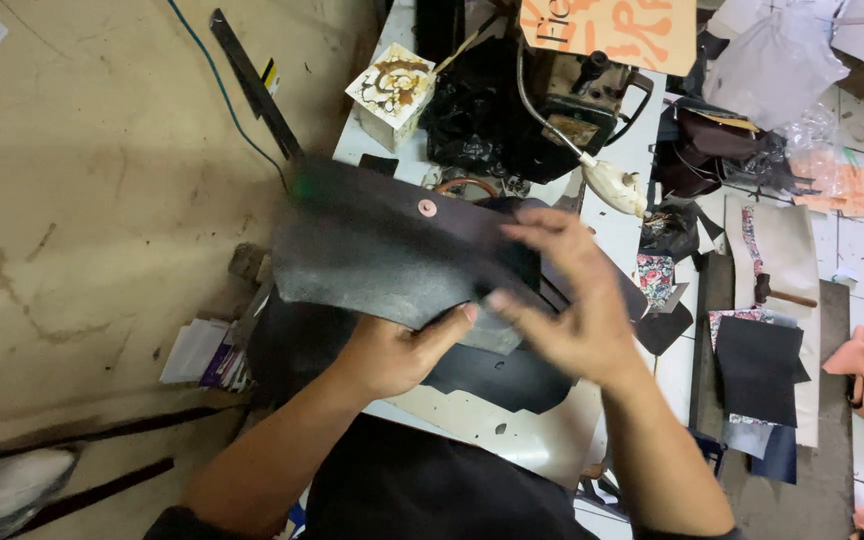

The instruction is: Peeling the white protective or adhesive backing from pre-cut leather components in a workshop.

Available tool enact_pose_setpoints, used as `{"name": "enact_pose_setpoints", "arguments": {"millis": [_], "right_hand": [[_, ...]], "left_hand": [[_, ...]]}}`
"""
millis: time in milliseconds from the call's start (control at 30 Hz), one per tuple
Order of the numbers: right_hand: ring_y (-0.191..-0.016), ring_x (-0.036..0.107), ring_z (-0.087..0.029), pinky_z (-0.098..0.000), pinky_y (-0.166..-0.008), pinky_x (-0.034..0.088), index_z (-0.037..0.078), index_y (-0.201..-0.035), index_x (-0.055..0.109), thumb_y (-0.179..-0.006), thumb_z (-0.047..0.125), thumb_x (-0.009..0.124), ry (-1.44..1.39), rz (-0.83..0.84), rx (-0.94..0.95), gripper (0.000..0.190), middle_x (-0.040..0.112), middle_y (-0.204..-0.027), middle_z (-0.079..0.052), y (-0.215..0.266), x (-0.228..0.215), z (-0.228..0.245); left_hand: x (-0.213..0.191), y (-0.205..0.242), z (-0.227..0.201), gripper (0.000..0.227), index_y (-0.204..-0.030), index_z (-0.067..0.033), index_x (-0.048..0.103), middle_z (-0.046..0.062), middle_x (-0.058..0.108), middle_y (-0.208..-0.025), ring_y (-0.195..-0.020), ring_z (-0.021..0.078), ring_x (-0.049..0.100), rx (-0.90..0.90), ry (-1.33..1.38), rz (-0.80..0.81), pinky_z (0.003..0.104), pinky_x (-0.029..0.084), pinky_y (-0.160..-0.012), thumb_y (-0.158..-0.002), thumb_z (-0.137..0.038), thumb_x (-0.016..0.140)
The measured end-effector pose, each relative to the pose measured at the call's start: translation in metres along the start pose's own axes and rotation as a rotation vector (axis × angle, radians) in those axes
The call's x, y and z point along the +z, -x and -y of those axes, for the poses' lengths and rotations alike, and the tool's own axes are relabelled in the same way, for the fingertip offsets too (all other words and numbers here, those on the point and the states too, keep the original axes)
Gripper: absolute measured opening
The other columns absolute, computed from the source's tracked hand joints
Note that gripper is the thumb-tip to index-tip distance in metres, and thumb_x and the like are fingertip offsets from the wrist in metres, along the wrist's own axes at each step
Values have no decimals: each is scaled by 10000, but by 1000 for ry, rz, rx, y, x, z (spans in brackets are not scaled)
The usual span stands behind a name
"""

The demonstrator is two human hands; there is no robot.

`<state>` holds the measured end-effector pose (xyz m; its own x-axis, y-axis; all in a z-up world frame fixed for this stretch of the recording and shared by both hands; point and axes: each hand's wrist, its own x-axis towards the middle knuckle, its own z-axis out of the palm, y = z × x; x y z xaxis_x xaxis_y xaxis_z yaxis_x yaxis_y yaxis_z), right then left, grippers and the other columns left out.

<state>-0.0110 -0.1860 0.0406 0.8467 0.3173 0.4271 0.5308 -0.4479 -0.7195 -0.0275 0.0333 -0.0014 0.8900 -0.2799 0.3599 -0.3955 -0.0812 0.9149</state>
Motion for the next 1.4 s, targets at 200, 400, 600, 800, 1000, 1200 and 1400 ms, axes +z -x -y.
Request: {"name": "enact_pose_setpoints", "arguments": {"millis": [200,400,600,800,1000,1200,1400], "right_hand": [[-1246,635,-456,-533,-1041,492,4,-1290,694,-951,-5,611,46,17,-34,349,683,-1294,-243,9,22,-7],[-1057,734,-438,-514,-883,577,-1,-1153,736,-941,1,579,33,22,46,264,768,-1102,-204,14,22,-7],[-501,394,-129,-289,-485,296,125,-700,638,-1034,248,763,-9,-285,479,377,453,-544,26,20,-4,-95],[-808,560,-79,-275,-787,516,75,-973,772,-1049,143,705,-293,-297,398,122,713,-812,-36,17,-10,-70],[-1168,689,-409,-513,-1030,498,29,-1246,723,-839,146,815,-210,-21,43,433,713,-1203,-212,10,-2,-10],[-622,486,-85,-304,-605,497,70,-915,782,-990,71,712,-139,-193,244,103,636,-610,-36,32,2,-66],[-650,465,-120,-359,-616,465,47,-855,750,-971,62,742,-132,-149,250,116,601,-578,-79,35,2,-94]], "left_hand": [[9,-2,-27,258,-983,73,764,280,768,-917,-916,345,765,-67,-35,-57,495,608,-811,-947,-176,709],[32,-4,-29,383,-1002,43,778,248,767,-929,-975,349,758,-71,-185,-191,444,603,-832,-943,-333,734],[21,14,-17,363,-1261,94,667,256,731,-1210,-1197,329,665,-58,68,42,526,529,-979,-965,-113,705],[13,10,-2,399,-1296,81,650,218,726,-1250,-1212,248,629,-79,188,75,506,503,-1035,-922,-38,725],[8,16,14,388,-1245,65,684,244,742,-1177,-1173,314,676,-52,106,126,537,521,-1000,-879,-47,746],[17,18,-11,376,-1239,96,672,288,725,-1191,-1155,353,694,-55,23,194,530,531,-985,-956,-149,704],[12,17,-1,332,-1248,84,664,250,728,-1198,-1162,287,679,42,62,234,518,515,-1010,-957,-75,683]]}}
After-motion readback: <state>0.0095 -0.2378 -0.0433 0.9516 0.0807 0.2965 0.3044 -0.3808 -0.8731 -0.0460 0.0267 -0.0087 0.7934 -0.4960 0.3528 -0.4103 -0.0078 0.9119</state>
